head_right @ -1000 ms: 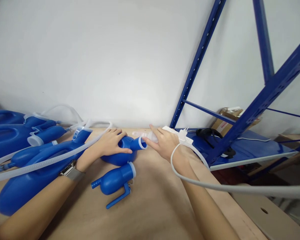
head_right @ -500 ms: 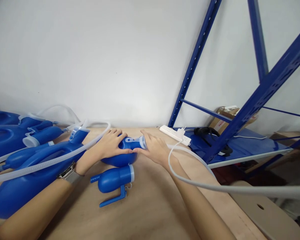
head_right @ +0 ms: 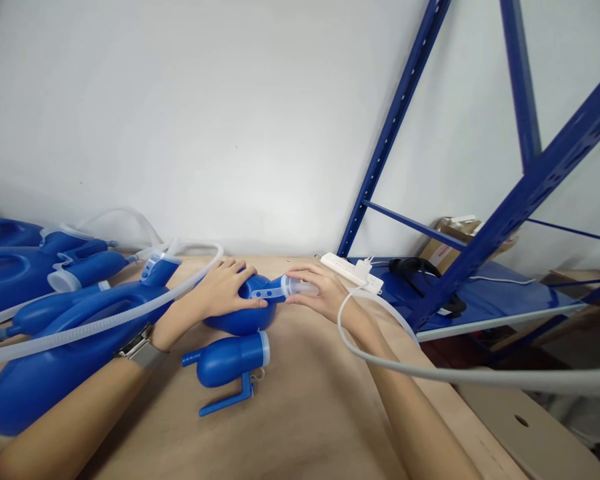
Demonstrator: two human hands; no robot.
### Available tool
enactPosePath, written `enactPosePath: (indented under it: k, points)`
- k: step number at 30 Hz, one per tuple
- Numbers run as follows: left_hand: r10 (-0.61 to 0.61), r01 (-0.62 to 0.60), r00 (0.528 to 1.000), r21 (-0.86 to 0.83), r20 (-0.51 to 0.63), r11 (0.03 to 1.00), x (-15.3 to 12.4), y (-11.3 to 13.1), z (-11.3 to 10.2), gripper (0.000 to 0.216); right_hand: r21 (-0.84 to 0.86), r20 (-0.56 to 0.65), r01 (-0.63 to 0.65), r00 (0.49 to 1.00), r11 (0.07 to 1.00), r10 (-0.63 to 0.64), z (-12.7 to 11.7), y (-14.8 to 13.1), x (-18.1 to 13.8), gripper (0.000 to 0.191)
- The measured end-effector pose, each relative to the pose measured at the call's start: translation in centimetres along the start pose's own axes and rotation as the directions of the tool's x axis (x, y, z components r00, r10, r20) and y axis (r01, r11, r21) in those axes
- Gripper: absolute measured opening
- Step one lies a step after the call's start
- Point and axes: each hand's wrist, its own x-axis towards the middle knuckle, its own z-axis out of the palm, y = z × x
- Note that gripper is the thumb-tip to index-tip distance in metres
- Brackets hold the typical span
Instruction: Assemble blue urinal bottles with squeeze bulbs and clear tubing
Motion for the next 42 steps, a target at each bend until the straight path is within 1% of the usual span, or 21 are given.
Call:
enactPosePath:
  k: [3, 5, 10, 12, 14, 18, 21, 26, 30, 37, 42]
  points:
    - [-0.006, 0.006, 1.0, 0.011, 0.002, 1.0, 0.0, 0.1, 0.0, 0.076, -0.009, 0.057, 0.094, 0.994, 0.996, -0.093, -0.5, 0.4, 0.0, 0.049]
    - [-0.009, 0.009, 1.0, 0.019, 0.001, 1.0, 0.0, 0.1, 0.0, 0.075, -0.013, 0.101, 0.134, 0.986, 0.991, -0.132, -1.0, 0.8, -0.1, 0.055]
    - [-0.003, 0.003, 1.0, 0.032, -0.007, 0.999, -0.1, 0.3, 0.1, 0.075, -0.087, 0.124, 0.156, 0.982, 0.984, -0.145, -1.2, 1.0, 0.0, 0.057]
    - [0.003, -0.002, 1.0, 0.033, -0.012, 0.999, -0.1, 0.4, 0.2, 0.076, -0.104, 0.151, 0.138, 0.981, 0.985, -0.121, -1.0, 0.8, 0.0, 0.057]
    - [0.009, -0.008, 1.0, 0.03, -0.019, 1.0, -0.2, 0.5, 0.2, 0.075, -0.123, 0.178, 0.091, 0.982, 0.988, -0.068, -0.9, 0.5, 0.0, 0.057]
    - [0.011, -0.01, 1.0, 0.027, -0.027, 1.0, -0.2, 0.5, 0.2, 0.074, -0.17, 0.189, 0.011, 0.982, 0.985, 0.022, -1.0, -0.3, 0.0, 0.059]
    - [0.006, -0.006, 1.0, 0.03, -0.025, 1.0, -0.3, 0.4, 0.3, 0.074, -0.189, 0.187, -0.006, 0.981, 0.982, 0.042, -1.1, -0.9, 0.2, 0.06]
    - [0.005, -0.004, 1.0, 0.028, -0.028, 1.0, -0.3, 0.4, 0.3, 0.074, -0.204, 0.184, 0.001, 0.982, 0.979, 0.037, -0.9, -0.7, 0.5, 0.07]
    - [0.013, -0.013, 0.999, 0.022, -0.034, 1.0, -0.3, 0.4, 0.4, 0.072, -0.191, 0.155, -0.006, 0.987, 0.982, 0.036, -0.5, -0.2, 0.4, 0.062]
    - [0.026, -0.026, 0.999, 0.014, -0.042, 1.0, -0.4, 0.3, 0.5, 0.073, -0.127, 0.106, -0.095, 0.988, 0.987, 0.109, -0.2, -0.4, 0.5, 0.059]
    - [0.029, -0.029, 0.999, 0.001, -0.042, 1.0, -0.3, 0.2, 0.7, 0.072, -0.033, 0.074, -0.119, 0.99, 0.992, 0.121, 0.1, -0.1, 0.4, 0.06]
